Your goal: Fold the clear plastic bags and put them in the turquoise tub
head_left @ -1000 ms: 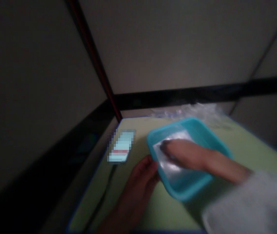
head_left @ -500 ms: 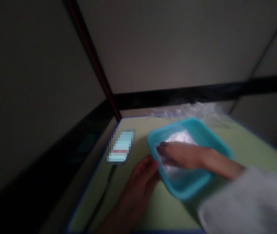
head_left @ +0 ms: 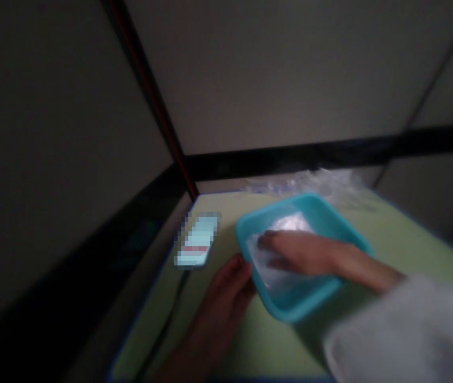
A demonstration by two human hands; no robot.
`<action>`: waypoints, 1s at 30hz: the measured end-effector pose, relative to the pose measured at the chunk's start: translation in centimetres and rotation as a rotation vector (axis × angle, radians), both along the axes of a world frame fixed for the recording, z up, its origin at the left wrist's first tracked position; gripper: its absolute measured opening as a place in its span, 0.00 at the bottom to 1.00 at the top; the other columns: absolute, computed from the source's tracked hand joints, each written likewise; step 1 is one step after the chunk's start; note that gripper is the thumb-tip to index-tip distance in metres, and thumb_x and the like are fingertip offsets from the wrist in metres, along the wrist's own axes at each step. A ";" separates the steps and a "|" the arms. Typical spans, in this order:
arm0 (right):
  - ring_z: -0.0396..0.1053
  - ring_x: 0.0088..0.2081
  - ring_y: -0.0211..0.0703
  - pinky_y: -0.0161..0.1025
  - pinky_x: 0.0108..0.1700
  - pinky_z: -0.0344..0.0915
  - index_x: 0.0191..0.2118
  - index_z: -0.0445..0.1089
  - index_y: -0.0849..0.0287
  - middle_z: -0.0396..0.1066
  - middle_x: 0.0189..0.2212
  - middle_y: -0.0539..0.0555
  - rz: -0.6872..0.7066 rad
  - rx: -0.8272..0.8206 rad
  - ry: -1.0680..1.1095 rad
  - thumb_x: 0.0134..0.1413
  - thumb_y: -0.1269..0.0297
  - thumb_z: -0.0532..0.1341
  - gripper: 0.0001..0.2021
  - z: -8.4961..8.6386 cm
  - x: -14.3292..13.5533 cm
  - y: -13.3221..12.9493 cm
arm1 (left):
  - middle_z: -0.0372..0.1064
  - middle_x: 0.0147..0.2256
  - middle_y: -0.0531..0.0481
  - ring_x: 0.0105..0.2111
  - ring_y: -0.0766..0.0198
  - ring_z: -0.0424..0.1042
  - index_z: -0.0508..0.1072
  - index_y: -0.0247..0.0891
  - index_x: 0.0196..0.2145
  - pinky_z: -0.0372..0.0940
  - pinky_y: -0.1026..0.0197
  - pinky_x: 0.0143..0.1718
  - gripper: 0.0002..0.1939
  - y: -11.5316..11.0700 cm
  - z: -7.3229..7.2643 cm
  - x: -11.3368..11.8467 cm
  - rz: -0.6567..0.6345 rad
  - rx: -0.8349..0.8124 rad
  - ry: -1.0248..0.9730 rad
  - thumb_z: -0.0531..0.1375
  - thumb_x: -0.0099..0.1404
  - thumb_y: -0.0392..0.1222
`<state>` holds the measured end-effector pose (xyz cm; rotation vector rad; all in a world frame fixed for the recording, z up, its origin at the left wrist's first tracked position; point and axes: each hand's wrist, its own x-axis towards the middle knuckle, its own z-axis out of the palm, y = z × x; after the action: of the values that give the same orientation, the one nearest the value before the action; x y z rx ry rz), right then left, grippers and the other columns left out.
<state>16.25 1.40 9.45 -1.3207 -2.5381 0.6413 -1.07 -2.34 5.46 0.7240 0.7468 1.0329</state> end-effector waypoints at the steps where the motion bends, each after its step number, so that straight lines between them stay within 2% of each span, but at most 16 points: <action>1: 0.68 0.48 0.55 0.46 0.50 0.62 0.49 0.68 0.64 0.70 0.47 0.64 0.026 -0.016 -0.045 0.54 0.70 0.59 0.15 0.5 0.4 -0.2 | 0.74 0.39 0.44 0.40 0.57 0.73 0.76 0.35 0.36 0.65 0.58 0.44 0.13 0.0 0.0 0.0 0.007 0.005 0.001 0.68 0.52 0.42; 3: 0.69 0.47 0.54 0.46 0.48 0.63 0.51 0.66 0.65 0.70 0.47 0.65 0.097 -0.021 -0.150 0.56 0.70 0.56 0.16 1.3 1.0 -0.8 | 0.74 0.38 0.44 0.38 0.58 0.73 0.76 0.35 0.36 0.65 0.59 0.43 0.13 -0.1 0.1 0.0 0.019 0.015 0.010 0.68 0.52 0.43; 7: 0.68 0.46 0.47 0.42 0.48 0.63 0.47 0.69 0.63 0.71 0.46 0.61 0.196 0.006 -0.093 0.57 0.74 0.53 0.14 2.0 1.8 -1.5 | 0.74 0.37 0.44 0.35 0.61 0.72 0.76 0.35 0.37 0.65 0.61 0.40 0.13 -0.3 0.4 0.1 0.027 0.017 0.030 0.67 0.54 0.44; 10: 0.69 0.42 0.43 0.38 0.45 0.64 0.43 0.71 0.64 0.71 0.42 0.60 0.259 0.016 -0.099 0.56 0.79 0.51 0.15 1.8 1.8 -1.5 | 0.73 0.34 0.46 0.32 0.64 0.71 0.76 0.34 0.35 0.64 0.63 0.37 0.12 -0.3 0.4 0.2 0.037 0.018 0.020 0.66 0.55 0.43; 15: 0.69 0.36 0.45 0.38 0.40 0.66 0.38 0.73 0.68 0.71 0.37 0.63 0.321 0.059 -0.209 0.50 0.81 0.52 0.14 0.8 1.1 -0.7 | 0.72 0.31 0.49 0.28 0.67 0.69 0.76 0.35 0.34 0.63 0.65 0.32 0.11 -0.1 0.0 0.4 0.039 0.027 0.012 0.67 0.54 0.41; 18: 0.70 0.35 0.45 0.38 0.38 0.66 0.37 0.74 0.68 0.72 0.36 0.62 0.326 0.040 -0.233 0.48 0.82 0.52 0.15 0.8 0.8 -0.5 | 0.73 0.32 0.48 0.29 0.66 0.69 0.76 0.35 0.34 0.63 0.65 0.33 0.10 0.0 -0.1 0.3 0.042 0.028 0.014 0.66 0.55 0.41; 23: 0.71 0.43 0.45 0.38 0.45 0.66 0.43 0.73 0.66 0.73 0.43 0.61 0.255 -0.049 -0.173 0.49 0.83 0.52 0.19 2.5 1.6 -1.2 | 0.73 0.33 0.46 0.31 0.64 0.71 0.76 0.34 0.35 0.65 0.63 0.35 0.11 0.0 0.2 0.1 0.034 0.032 0.021 0.66 0.55 0.43; 26: 0.70 0.46 0.45 0.40 0.48 0.65 0.44 0.73 0.62 0.74 0.45 0.58 0.176 -0.010 -0.102 0.51 0.81 0.52 0.18 3.2 2.8 -1.5 | 0.74 0.36 0.45 0.34 0.62 0.71 0.76 0.35 0.35 0.65 0.63 0.37 0.12 0.2 0.2 0.1 0.052 0.024 0.011 0.67 0.54 0.43; 30: 0.71 0.45 0.47 0.42 0.47 0.66 0.44 0.73 0.63 0.74 0.43 0.59 0.149 0.100 0.001 0.55 0.74 0.52 0.16 3.0 4.5 -1.2 | 0.73 0.36 0.47 0.37 0.60 0.71 0.75 0.36 0.35 0.65 0.61 0.39 0.14 0.7 0.0 0.2 0.065 0.023 -0.015 0.68 0.52 0.44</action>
<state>20.72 0.20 12.41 -1.1065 -2.6483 0.5342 -0.91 -1.64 5.51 0.7147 0.7507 1.1068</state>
